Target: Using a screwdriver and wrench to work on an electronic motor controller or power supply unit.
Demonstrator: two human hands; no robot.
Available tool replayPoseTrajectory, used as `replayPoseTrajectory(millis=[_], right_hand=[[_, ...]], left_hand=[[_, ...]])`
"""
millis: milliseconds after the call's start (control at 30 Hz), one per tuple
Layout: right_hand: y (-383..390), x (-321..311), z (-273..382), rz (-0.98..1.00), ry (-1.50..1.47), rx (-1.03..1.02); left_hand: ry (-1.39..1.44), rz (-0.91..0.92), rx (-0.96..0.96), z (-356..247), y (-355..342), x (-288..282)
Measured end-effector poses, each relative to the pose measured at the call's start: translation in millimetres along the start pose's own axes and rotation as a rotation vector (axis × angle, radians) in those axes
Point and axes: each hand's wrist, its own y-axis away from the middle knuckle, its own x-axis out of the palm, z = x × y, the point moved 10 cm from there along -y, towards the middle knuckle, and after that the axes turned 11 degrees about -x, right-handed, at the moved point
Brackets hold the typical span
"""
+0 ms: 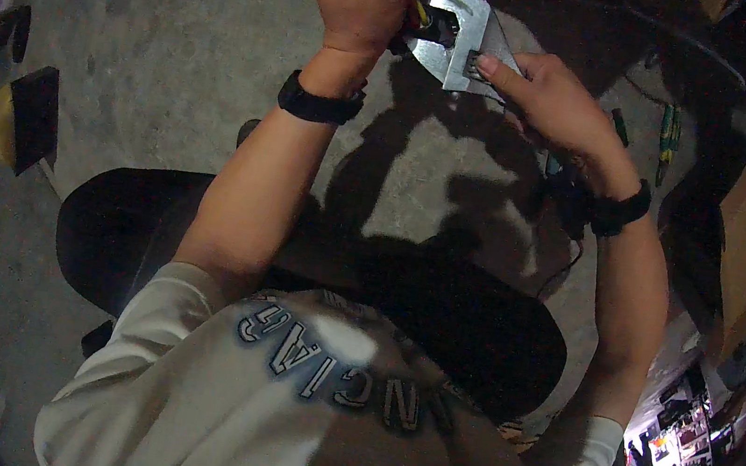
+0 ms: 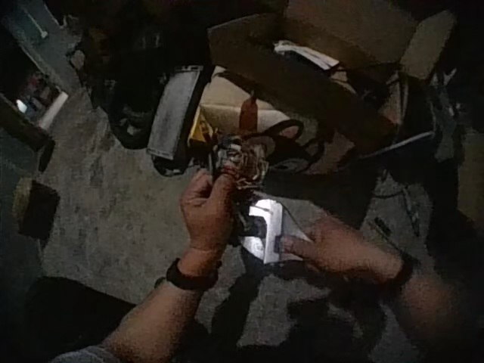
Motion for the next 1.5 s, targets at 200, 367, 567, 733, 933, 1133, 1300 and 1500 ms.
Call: replayPoseTrajectory(millis=[200, 367, 567, 733, 933, 1133, 1300, 1500], right_hand=[[10, 10, -5, -0.009, -0.075, 0.120], [20, 32, -15, -0.077, -0.242, 0.167], [29, 40, 5, -0.177, -0.090, -0.065], [32, 35, -4, -0.248, -0.167, 0.086], [26, 22, -30, -0.123, -0.136, 0.155], [22, 12, -24, -0.092, -0.043, 0.092], [15, -1, -15, -0.100, 0.080, -0.053], [21, 18, -16, -0.152, -0.104, 0.034]], left_hand=[[0.009, 0.010, -0.073, 2, 1, -2], [-0.048, 0.044, 0.008, -2, 4, 4], [0.040, 0.061, 0.016, -8, 2, 10], [-0.057, 0.110, -0.066, 6, -3, 10], [0.030, 0.126, -0.087, 8, -1, 16], [0.027, 0.145, -0.168, 13, 3, 14], [0.092, 0.090, -0.123, -7, 10, 23], [0.054, 0.085, -0.101, 8, 2, 9]])
